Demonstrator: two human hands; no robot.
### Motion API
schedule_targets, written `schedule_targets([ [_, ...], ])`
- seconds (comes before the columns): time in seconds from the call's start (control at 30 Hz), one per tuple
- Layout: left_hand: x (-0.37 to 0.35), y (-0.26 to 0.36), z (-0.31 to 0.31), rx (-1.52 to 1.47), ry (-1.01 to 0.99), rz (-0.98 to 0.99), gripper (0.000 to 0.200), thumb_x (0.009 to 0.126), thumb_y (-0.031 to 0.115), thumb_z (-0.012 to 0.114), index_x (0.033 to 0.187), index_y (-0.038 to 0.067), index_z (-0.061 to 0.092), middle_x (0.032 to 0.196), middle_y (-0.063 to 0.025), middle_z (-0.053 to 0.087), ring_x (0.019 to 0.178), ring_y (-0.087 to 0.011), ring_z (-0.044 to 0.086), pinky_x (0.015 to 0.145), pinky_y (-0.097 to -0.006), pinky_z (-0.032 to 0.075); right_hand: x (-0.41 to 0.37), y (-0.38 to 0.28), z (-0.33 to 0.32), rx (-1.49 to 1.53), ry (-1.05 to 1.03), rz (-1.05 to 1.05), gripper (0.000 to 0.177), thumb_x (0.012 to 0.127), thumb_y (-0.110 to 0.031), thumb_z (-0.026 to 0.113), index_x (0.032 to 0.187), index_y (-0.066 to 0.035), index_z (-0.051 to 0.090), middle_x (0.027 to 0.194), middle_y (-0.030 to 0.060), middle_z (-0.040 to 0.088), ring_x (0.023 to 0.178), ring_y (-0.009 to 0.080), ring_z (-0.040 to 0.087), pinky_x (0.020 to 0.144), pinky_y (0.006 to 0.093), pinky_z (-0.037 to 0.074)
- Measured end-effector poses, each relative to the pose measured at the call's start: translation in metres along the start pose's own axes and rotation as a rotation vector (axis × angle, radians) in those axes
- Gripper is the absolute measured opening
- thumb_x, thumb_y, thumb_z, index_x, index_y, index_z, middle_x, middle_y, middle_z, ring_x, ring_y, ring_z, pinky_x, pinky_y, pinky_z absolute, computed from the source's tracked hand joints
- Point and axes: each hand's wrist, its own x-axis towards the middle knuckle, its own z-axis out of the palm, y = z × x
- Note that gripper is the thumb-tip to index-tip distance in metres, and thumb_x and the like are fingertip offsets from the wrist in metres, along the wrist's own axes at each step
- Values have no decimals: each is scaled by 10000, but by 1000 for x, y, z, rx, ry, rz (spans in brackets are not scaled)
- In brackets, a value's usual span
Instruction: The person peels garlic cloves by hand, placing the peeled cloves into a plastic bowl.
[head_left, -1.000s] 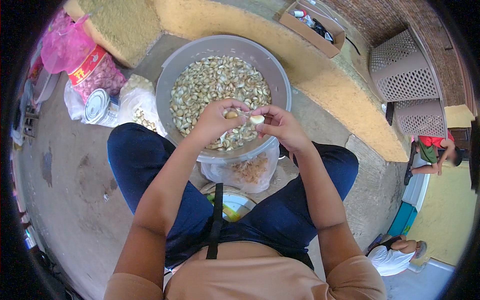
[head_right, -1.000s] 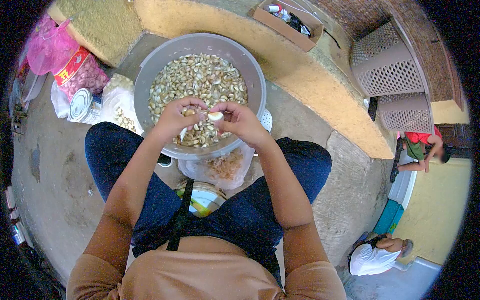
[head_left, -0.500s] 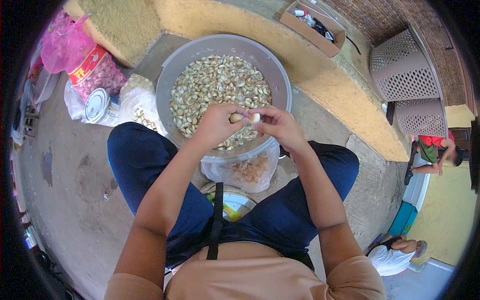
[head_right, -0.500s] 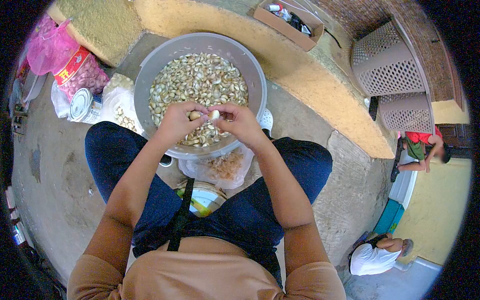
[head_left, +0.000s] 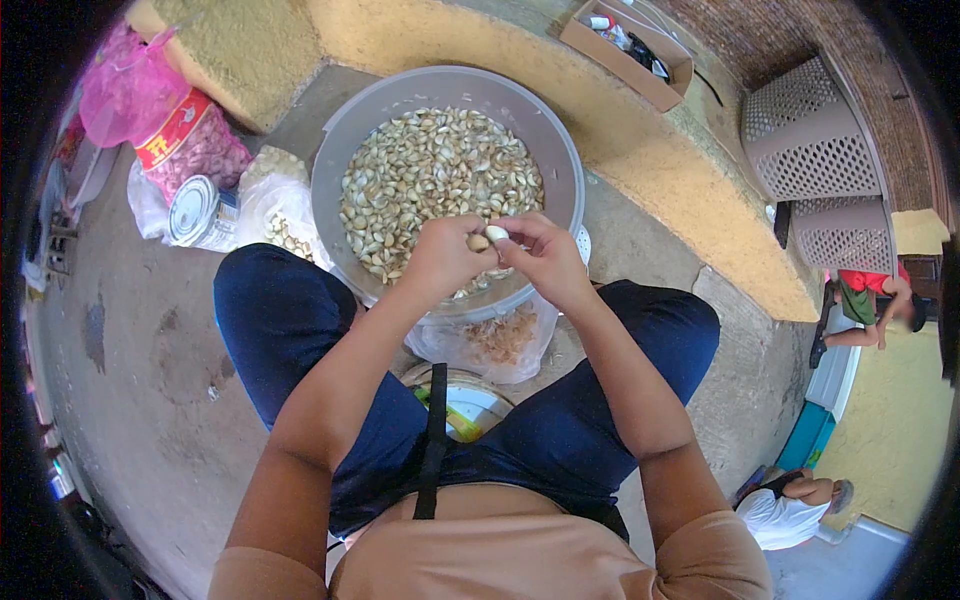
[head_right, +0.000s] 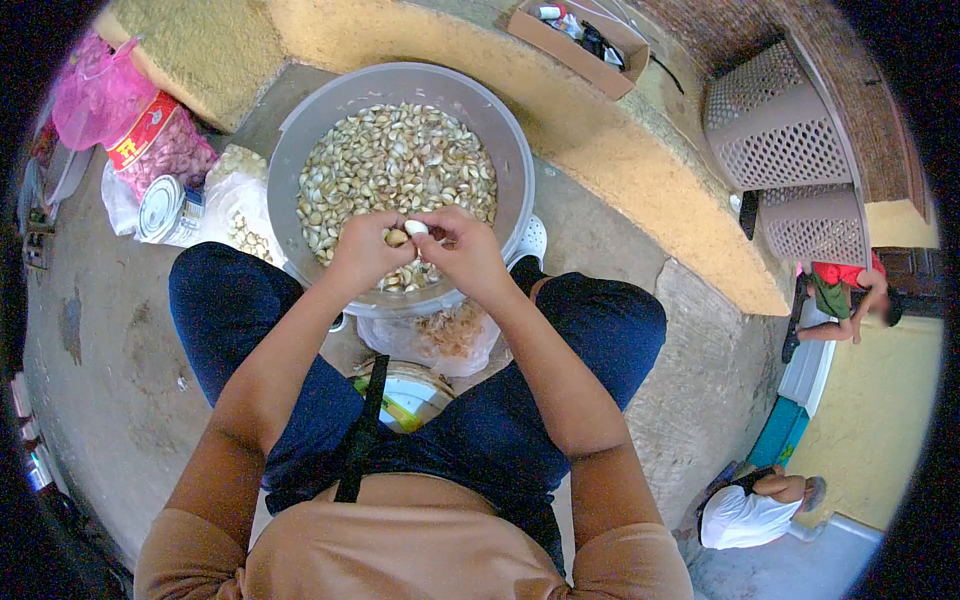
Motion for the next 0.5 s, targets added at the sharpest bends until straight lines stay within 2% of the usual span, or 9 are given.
schedule_targets([
  [0.03, 0, 0, 0, 27, 25, -7, 245, 612, 214, 660, 768, 31, 616, 635, -136, 585, 565, -216, 566, 554, -305, 445, 0, 0, 0, -15, 3, -2, 219, 791, -104, 572, 983, 1, 595, 797, 71, 535, 704, 122, 553, 591, 227, 466],
  [0.13, 1, 3, -2, 13, 6, -28, 221, 625, 211, 656, 735, 26, 604, 621, -140, 574, 563, -227, 561, 550, -307, 441, 0, -13, 0, 62, -71, 168, 266, 805, -93, 564, 1043, 26, 551, 898, 62, 511, 769, 116, 536, 634, 234, 472],
  [0.23, 3, -2, 0, 31, 25, -35, 230, 639, 217, 655, 765, 29, 616, 627, -131, 581, 568, -201, 564, 552, -301, 440, 0, -12, 1, 243, -32, 260, 287, 802, -120, 578, 1055, 11, 553, 902, 50, 542, 766, 108, 530, 643, 231, 458],
  [0.33, 3, -8, 0, -101, 57, -21, 230, 663, 215, 646, 799, 30, 627, 640, -109, 593, 577, -160, 563, 552, -289, 439, 0, -13, 1, 498, 25, 443, 292, 801, -120, 579, 1067, -2, 553, 912, 29, 569, 760, 100, 525, 661, 230, 444],
  [0.43, 4, -9, -2, -145, 45, -71, 219, 687, 201, 631, 822, 29, 634, 654, -92, 601, 560, -131, 553, 540, -267, 434, -1, -13, 1, 572, 22, 435, 301, 790, -108, 592, 1071, -8, 552, 928, 15, 580, 758, 99, 523, 678, 232, 435],
  [0.5, 4, -10, -2, -146, 67, -21, 197, 700, 186, 622, 813, 24, 633, 653, -82, 599, 536, -118, 544, 519, -249, 426, -1, -15, 0, 508, 9, 418, 298, 783, -103, 598, 1064, -10, 558, 925, 24, 565, 759, 99, 522, 669, 231, 438],
])
